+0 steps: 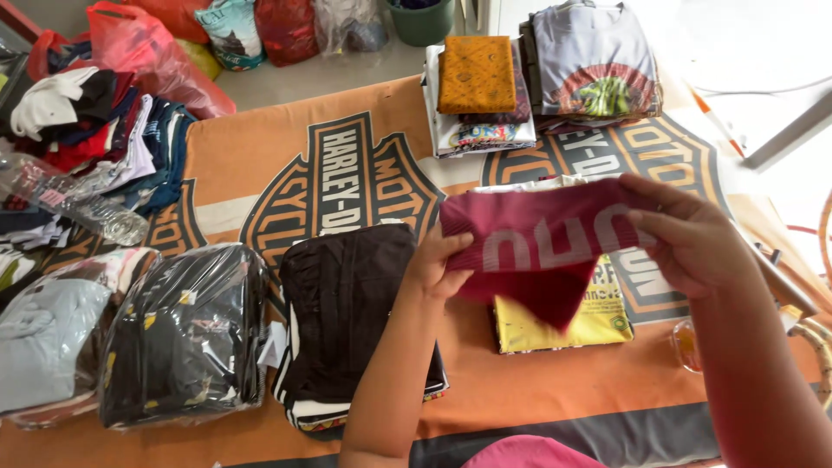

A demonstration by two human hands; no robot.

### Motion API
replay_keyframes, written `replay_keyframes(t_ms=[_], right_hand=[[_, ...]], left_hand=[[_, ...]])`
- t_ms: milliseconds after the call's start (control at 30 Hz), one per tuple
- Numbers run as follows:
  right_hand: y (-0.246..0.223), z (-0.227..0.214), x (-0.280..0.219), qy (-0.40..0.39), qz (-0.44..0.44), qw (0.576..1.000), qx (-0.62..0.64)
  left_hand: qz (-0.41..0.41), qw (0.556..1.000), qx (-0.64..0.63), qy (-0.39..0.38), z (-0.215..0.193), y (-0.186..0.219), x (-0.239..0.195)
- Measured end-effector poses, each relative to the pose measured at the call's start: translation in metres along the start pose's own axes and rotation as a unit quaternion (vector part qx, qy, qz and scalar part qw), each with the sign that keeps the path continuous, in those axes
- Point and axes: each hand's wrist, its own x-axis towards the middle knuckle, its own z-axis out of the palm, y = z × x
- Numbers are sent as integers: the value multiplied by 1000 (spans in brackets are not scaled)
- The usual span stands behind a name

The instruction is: The person folds a variety of clothing items, including t-shirts, shorts, and jerseys, on a table covered with a Harley-Davidson mat. They use a spray bottle to mist the fabric before folding each item and placing it into a neat stack.

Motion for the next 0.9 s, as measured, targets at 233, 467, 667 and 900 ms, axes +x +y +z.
replay_keyframes(t_ms=[233,467,667,900], right_hand=[[3,-33,10,58,-69,996,-7],[180,-105,0,90,88,985,-116],[266,-141,-25,153,166,965,-137],[215,-118,-51,180,205,905,-327]], left_hand=[[26,993,83,-82,0,-15,46],[-177,880,397,191,-60,-98,-11],[-182,825,403,351,-103,-152,-54],[-182,761,520,343,-85,-157,-75]])
